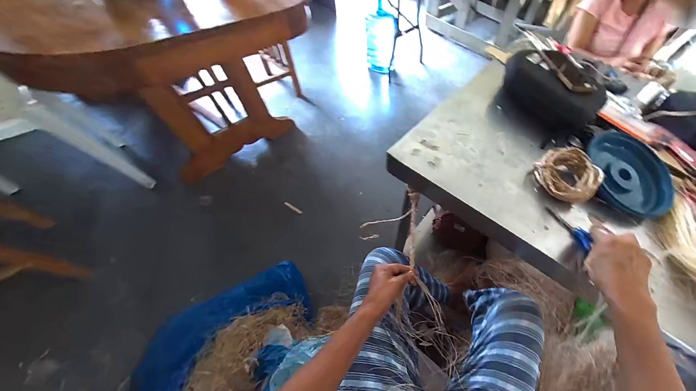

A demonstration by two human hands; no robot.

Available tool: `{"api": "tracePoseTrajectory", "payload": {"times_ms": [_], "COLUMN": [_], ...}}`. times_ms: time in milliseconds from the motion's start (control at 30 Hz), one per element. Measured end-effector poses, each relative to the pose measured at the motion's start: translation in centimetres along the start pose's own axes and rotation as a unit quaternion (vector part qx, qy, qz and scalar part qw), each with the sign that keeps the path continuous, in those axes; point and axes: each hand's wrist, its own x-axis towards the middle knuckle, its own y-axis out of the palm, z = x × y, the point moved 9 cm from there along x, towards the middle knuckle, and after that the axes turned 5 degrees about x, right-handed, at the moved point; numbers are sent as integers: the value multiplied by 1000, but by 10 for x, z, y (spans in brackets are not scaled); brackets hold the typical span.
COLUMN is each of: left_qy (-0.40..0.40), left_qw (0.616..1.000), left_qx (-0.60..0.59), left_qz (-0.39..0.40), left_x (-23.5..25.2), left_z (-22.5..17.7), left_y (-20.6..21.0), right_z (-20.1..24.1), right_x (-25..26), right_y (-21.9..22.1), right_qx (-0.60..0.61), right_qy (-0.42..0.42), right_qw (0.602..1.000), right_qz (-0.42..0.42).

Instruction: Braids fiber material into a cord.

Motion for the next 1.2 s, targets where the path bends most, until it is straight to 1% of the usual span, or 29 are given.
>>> {"api": "tracePoseTrajectory", "payload": {"times_ms": [67,133,267,333,400,467,600,667,767,867,933,1000,1033,1100,1200], "left_qy": [-9,-21,-31,-37,-42,-51,-55,-61,-82,-99,-100,-102,-104,-105,-96], "left_qw": [1000,1000,999,998,998,997,989,982,969,960,959,960,960,960,962], "left_qx": [-10,-21,-37,-43,-48,-66,-127,-158,-204,-228,-230,-226,-225,-224,-222], "left_qz": [1,-3,-18,-13,-1,5,45,78,113,130,132,132,132,131,130], "left_x": [1,3,10,11,9,6,5,6,11,13,13,13,14,15,15], "left_z": [6,13,31,32,30,31,28,29,38,42,42,44,45,47,48], "left_y": [0,1,1,2,1,-1,-8,-13,-20,-21,-21,-21,-21,-19,-18], "right_z": [7,14,21,22,19,15,-11,-25,-36,-48,-50,-43,-37,-26,-11], "right_x": [-1,-6,-18,-23,-25,-23,-17,-12,-14,-16,-15,-15,-15,-20,-33], "right_y": [9,10,13,14,13,9,-4,-1,2,9,11,10,8,1,-16], "right_qx": [-52,-84,-90,-85,-75,-46,102,164,211,270,273,227,201,172,193], "right_qy": [5,10,0,-11,4,25,47,43,32,28,30,26,15,-13,-43], "right_qw": [998,996,996,996,997,998,993,985,976,961,960,973,978,980,963], "right_qz": [20,15,-4,-25,-26,-29,-29,-32,-49,-61,-51,-39,-50,-97,-182]}}
